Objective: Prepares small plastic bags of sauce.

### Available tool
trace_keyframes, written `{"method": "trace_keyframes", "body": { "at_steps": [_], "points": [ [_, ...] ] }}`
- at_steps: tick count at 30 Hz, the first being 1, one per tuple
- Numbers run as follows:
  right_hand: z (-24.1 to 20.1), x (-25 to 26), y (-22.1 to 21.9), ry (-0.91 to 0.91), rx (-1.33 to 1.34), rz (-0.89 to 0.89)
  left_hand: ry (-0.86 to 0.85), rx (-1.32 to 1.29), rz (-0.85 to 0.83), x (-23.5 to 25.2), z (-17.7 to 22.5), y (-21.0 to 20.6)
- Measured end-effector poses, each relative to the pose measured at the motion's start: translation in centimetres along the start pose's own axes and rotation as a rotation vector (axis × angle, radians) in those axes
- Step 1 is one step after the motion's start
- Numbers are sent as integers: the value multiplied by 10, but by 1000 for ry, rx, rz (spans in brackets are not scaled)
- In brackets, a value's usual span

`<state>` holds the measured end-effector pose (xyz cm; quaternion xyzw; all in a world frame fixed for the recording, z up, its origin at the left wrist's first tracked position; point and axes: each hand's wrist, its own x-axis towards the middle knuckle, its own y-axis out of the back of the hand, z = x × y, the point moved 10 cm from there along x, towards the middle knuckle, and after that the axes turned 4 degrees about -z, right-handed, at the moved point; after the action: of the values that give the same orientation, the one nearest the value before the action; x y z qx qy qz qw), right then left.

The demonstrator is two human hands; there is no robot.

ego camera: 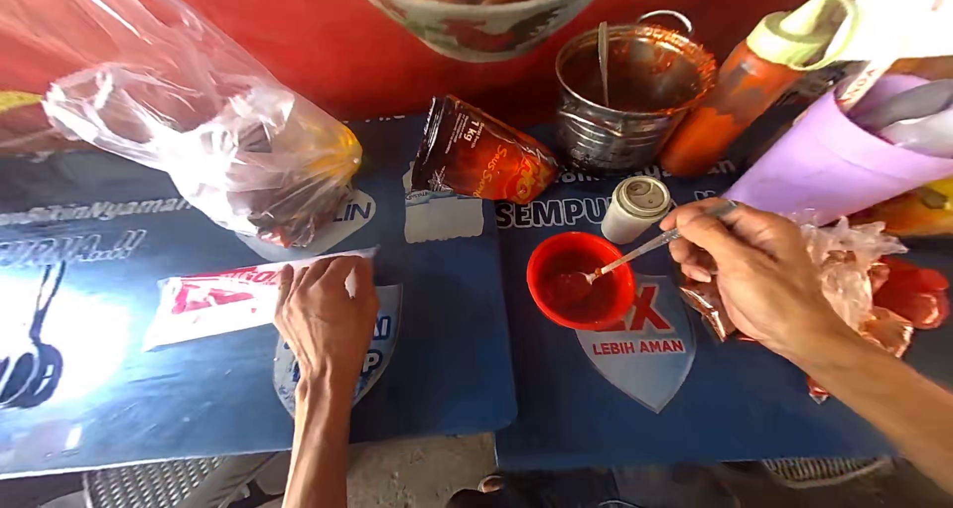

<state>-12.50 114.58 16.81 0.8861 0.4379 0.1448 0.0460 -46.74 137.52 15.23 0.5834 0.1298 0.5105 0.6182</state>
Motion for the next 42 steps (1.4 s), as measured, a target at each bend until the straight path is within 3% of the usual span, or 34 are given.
{"method": "trace_keyframes", "body": {
  "at_steps": [3, 9, 11, 17, 25, 29, 32, 37, 42],
  "points": [
    [-7, -4, 2, 92, 17, 8, 33, -38, 48, -3, 4, 11],
    [-29, -20, -10, 580, -202, -102, 105, -85, 68, -18, 14, 35],
    [-21, -20, -14, 561, -238, -109, 115, -91, 87, -24, 14, 42],
    [-5, -15, -18, 268, -262, -206, 153, -122, 124, -35, 10, 71],
    [-2, -29, 2, 117, -420, -271, 83, -78, 187, -34, 34, 123],
    [-20, -51, 34, 196, -540, -121, 90, -50, 257, -37, 43, 156],
    [-56, -79, 48, 355, -424, -13, 80, -116, 295, -50, 57, 186],
    [-106, -126, -11, 509, -5, -310, 5, -223, 129, -92, 125, 198],
    [-103, -165, -102, 358, 321, -737, -75, -447, -174, -167, 200, 138]
  ]
}}
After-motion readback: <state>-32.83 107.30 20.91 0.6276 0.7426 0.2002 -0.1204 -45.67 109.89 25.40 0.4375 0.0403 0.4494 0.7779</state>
